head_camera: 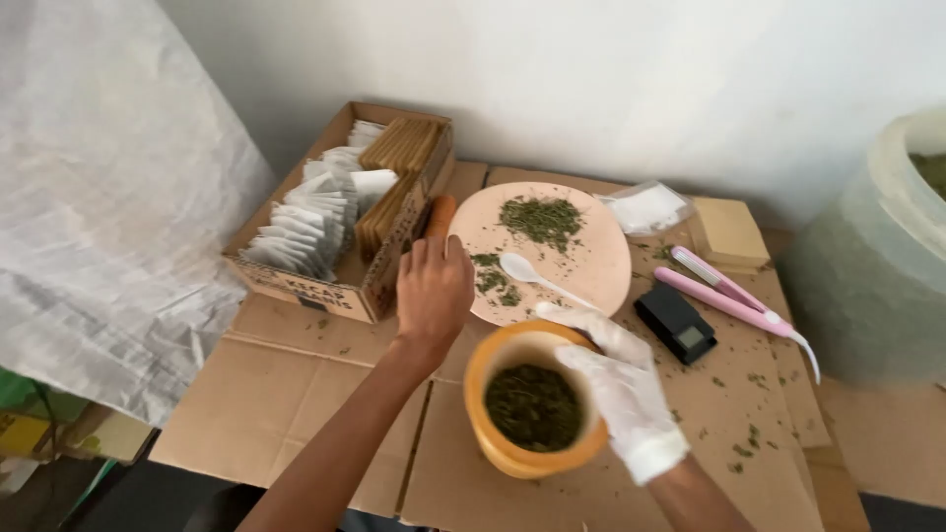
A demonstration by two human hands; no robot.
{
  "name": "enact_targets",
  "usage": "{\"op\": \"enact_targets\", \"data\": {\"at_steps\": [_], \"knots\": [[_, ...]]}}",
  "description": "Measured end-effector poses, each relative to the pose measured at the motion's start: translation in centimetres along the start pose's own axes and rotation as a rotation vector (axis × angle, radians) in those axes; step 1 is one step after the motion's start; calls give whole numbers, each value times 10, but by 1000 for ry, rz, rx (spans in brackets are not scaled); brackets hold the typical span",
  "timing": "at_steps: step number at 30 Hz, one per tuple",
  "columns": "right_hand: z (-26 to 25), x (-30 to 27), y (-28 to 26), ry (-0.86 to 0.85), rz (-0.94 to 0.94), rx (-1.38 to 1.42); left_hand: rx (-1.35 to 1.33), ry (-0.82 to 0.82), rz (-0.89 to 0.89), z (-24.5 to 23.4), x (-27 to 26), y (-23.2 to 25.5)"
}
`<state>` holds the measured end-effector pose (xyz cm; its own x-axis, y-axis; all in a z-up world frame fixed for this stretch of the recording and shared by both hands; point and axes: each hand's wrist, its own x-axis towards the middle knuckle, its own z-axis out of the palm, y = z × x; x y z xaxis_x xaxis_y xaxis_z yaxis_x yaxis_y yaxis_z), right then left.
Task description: Filling small filter bags with dried tea leaves using a plastic spoon on a floor-based workspace.
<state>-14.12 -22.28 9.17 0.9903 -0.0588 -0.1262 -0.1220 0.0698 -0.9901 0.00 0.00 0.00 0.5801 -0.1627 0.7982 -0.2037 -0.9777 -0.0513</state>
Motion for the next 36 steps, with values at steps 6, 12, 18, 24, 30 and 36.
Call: {"op": "enact_targets", "data": {"at_steps": [6, 12, 18, 24, 30, 36], "knots": [[-2, 8, 10, 158, 92, 44, -963, -770, -290, -178, 57, 15], [-64, -10, 64, -165, 113, -184, -701, -1160, 85, -218, 29, 32], [-23, -22, 57, -216, 233, -612, -695, -568, 251, -196, -1, 25], [6, -6, 70, -82, 37, -310, -674, -193, 377, -203, -20, 63], [-24, 25, 32, 44, -15, -617, -498, -208, 335, -105, -71, 102], [-102, 98, 79, 370, -588, -1189, 45, -510, 342, -32, -101, 69]]}}
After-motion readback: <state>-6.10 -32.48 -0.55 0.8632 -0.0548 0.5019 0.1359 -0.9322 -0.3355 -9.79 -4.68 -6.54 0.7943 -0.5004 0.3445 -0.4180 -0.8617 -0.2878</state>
